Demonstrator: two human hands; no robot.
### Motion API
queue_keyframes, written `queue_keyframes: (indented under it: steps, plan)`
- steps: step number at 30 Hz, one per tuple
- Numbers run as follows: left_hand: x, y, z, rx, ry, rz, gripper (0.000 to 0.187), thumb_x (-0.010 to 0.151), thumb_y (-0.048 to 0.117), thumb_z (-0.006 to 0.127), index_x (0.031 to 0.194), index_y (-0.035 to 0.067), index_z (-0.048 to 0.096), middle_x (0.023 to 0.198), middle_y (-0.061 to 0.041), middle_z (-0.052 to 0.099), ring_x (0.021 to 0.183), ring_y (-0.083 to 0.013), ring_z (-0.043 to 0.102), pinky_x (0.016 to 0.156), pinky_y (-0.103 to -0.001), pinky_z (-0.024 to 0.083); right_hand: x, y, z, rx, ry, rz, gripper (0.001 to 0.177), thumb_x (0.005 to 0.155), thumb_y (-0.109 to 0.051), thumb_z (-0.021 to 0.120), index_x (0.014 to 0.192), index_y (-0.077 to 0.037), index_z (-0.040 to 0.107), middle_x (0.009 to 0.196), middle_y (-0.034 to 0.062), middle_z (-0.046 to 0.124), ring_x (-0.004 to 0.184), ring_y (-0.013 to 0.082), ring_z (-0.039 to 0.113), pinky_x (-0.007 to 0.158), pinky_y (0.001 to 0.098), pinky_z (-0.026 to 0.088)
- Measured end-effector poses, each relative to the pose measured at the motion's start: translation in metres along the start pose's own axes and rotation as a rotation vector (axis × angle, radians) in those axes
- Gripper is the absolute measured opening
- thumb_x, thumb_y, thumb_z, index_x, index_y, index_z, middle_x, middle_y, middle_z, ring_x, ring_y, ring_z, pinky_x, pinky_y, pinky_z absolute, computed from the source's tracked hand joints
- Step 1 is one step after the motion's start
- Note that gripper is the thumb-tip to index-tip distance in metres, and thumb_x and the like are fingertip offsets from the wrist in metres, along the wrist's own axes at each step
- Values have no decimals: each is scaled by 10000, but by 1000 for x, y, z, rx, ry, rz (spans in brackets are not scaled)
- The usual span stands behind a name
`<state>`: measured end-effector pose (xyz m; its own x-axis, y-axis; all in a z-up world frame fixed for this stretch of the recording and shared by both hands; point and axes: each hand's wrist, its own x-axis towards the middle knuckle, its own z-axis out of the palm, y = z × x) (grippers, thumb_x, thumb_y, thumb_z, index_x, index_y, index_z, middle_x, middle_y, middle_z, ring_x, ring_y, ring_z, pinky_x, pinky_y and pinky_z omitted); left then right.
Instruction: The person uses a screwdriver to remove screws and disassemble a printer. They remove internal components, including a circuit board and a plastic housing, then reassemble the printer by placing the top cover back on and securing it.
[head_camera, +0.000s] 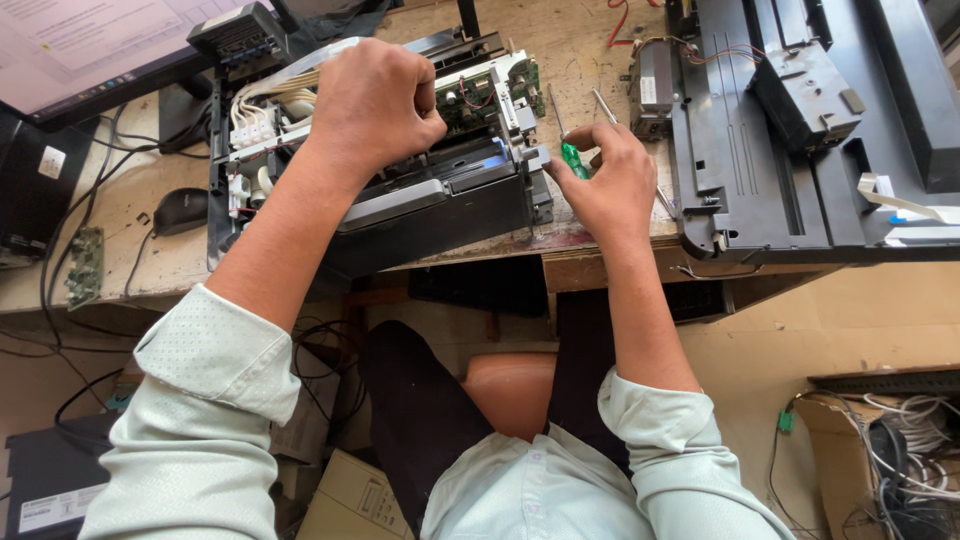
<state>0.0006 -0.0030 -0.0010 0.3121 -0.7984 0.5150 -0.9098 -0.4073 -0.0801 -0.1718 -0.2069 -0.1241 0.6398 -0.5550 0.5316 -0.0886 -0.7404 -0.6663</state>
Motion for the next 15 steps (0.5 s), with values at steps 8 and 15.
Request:
queue_keyframes:
  steps: [8,15]
  plan:
    - [1,0,2,18,-28,-3,120,679,120,824,633,155,719,629,-15,688,570,-174,678,527,-320,539,0,0,0,-10,0,0,269,772,-262,902,956,-118,767,959,59,711,898,277,685,805,421,500]
    - [0,0,2,1,-17,-34,125,683,130,830,634,152,717,618,-23,685,562,-183,678,543,-330,555,0,-6,-2,0,-44,89,274,766,-267,894,961,-128,762,956,48,698,805,250,664,766,404,504]
